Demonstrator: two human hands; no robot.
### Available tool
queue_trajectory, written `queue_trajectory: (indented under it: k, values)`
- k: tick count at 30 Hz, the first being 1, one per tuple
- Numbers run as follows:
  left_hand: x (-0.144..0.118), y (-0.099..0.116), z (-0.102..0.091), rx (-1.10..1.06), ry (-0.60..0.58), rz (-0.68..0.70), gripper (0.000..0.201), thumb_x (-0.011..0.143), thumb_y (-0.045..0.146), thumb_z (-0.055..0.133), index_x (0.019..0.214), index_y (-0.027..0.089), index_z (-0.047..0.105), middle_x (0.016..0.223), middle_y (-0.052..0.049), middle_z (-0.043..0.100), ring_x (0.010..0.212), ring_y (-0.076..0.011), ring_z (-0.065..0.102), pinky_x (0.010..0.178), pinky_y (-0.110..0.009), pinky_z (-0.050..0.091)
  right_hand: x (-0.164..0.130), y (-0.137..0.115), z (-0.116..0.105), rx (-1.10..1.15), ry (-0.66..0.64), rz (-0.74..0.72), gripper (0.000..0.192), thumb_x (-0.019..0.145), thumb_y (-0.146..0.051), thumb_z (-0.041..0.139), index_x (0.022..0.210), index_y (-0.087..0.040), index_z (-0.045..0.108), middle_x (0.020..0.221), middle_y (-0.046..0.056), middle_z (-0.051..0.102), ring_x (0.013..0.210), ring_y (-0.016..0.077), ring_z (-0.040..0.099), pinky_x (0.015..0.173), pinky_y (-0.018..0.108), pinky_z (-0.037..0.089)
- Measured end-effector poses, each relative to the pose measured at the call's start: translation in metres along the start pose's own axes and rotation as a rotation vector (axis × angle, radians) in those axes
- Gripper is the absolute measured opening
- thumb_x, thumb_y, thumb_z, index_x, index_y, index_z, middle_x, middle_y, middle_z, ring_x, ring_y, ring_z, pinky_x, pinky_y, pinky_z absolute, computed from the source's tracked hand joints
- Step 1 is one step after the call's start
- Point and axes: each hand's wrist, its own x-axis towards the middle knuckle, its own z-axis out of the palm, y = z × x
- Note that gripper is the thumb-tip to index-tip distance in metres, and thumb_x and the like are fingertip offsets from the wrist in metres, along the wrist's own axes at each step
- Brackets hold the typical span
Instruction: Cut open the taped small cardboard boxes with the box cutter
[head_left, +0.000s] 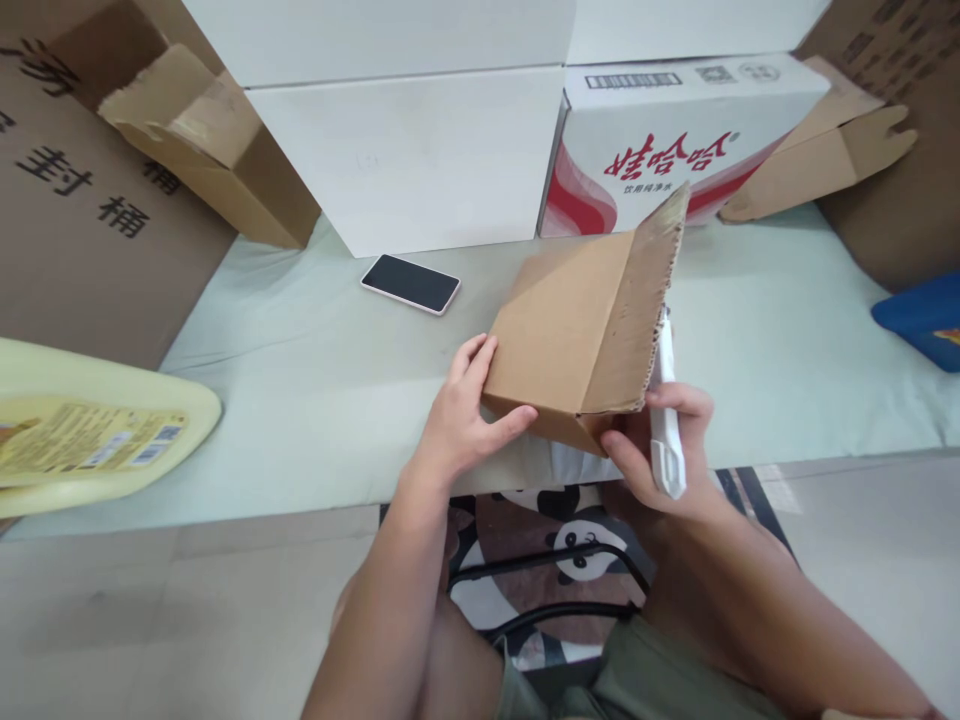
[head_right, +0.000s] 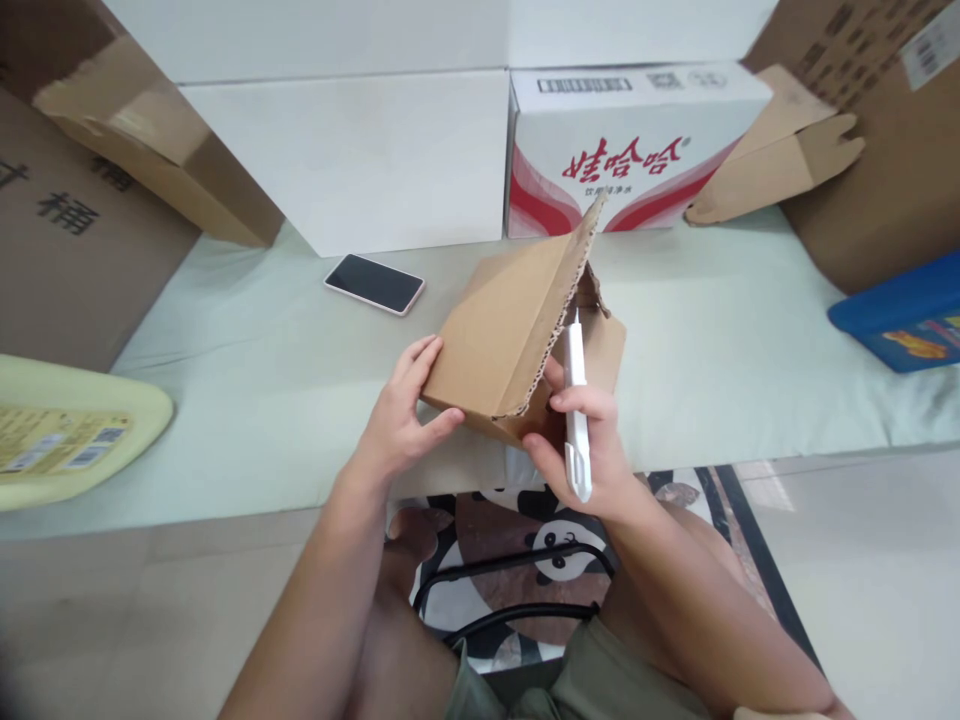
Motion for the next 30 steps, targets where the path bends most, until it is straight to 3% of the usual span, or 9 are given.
queue_trajectory:
  k: [3,6,9,13,19,22,26,30]
  values:
    - [0.001,0.0017,0.0035,-0.008,0.055,-0.008,0.108,0.077,0.093,0.057,0.154,0.017,0.052,0.162,-0.023,0.046,0.152,-0.0431,0.044,0.123,-0.059,0.039,0.0021,-0.0005,0.0015,-0.082,-0.14,-0.1,0.062,0.055,-0.017,0.097,0.09,-0.03,0.047,0.117,0.0,0.074,0.114,0.0268,0.071,0.106,0.057,0.055]
    - [0.0029,0.0033,0.0054,-0.022,0.079,-0.016,0.104,0.077,0.092,0.057,0.15,0.017,0.056,0.161,-0.023,0.048,0.15,-0.0423,0.047,0.122,-0.058,0.041,0.0044,-0.0041,0.004,-0.086,-0.175,-0.066,0.06,0.057,-0.02,0.098,0.087,-0.03,0.048,0.118,-0.001,0.073,0.107,0.0239,0.071,0.102,0.055,0.058]
    - [0.0048,0.0039,0.0046,-0.038,0.129,-0.034,0.084,0.089,0.083,0.053,0.141,0.017,0.064,0.155,-0.021,0.057,0.145,-0.0374,0.054,0.12,-0.055,0.044,0.0058,-0.0064,0.0056,-0.07,-0.203,-0.032,0.058,0.059,-0.023,0.099,0.086,-0.03,0.048,0.117,-0.002,0.072,0.101,0.0214,0.071,0.098,0.052,0.06]
    - [0.0053,0.0019,0.0024,-0.045,0.178,-0.067,0.062,0.1,0.068,0.047,0.13,0.019,0.068,0.139,-0.017,0.07,0.129,-0.0311,0.066,0.112,-0.051,0.052,0.0066,-0.007,0.0062,-0.077,-0.278,-0.096,0.055,0.061,-0.02,0.096,0.089,-0.031,0.05,0.119,-0.002,0.072,0.101,0.0205,0.071,0.098,0.051,0.06]
    - [0.0036,-0.0017,0.0043,-0.025,0.131,0.03,0.09,0.086,0.087,0.052,0.141,0.015,0.059,0.148,-0.022,0.06,0.138,-0.0376,0.058,0.118,-0.055,0.046,0.0062,-0.0073,0.005,-0.081,-0.266,-0.076,0.052,0.064,-0.021,0.096,0.088,-0.031,0.051,0.133,-0.001,0.073,0.092,0.0168,0.072,0.092,0.045,0.063]
    - [0.0033,-0.0013,0.0055,-0.008,0.104,0.034,0.097,0.084,0.092,0.049,0.145,0.017,0.055,0.15,-0.022,0.057,0.141,-0.0385,0.055,0.12,-0.055,0.044,0.0058,-0.0074,0.0034,-0.071,-0.267,-0.061,0.051,0.064,-0.021,0.096,0.089,-0.031,0.052,0.142,0.001,0.071,0.101,0.0187,0.075,0.094,0.045,0.063]
    - [0.0033,0.0006,0.0057,-0.014,0.096,0.032,0.096,0.085,0.091,0.049,0.146,0.017,0.055,0.151,-0.022,0.057,0.142,-0.0388,0.055,0.12,-0.055,0.044,0.004,-0.0062,0.0011,-0.115,-0.273,-0.082,0.051,0.065,-0.021,0.096,0.091,-0.031,0.053,0.148,0.001,0.069,0.124,0.0218,0.072,0.103,0.045,0.06]
    - [0.0039,0.0024,0.0059,-0.045,0.118,-0.007,0.087,0.09,0.085,0.048,0.143,0.016,0.058,0.149,-0.022,0.059,0.139,-0.0367,0.057,0.119,-0.053,0.045,0.0016,-0.0014,-0.002,-0.075,-0.249,-0.028,0.053,0.064,-0.019,0.097,0.091,-0.031,0.052,0.147,0.002,0.069,0.128,0.0223,0.07,0.108,0.048,0.057]
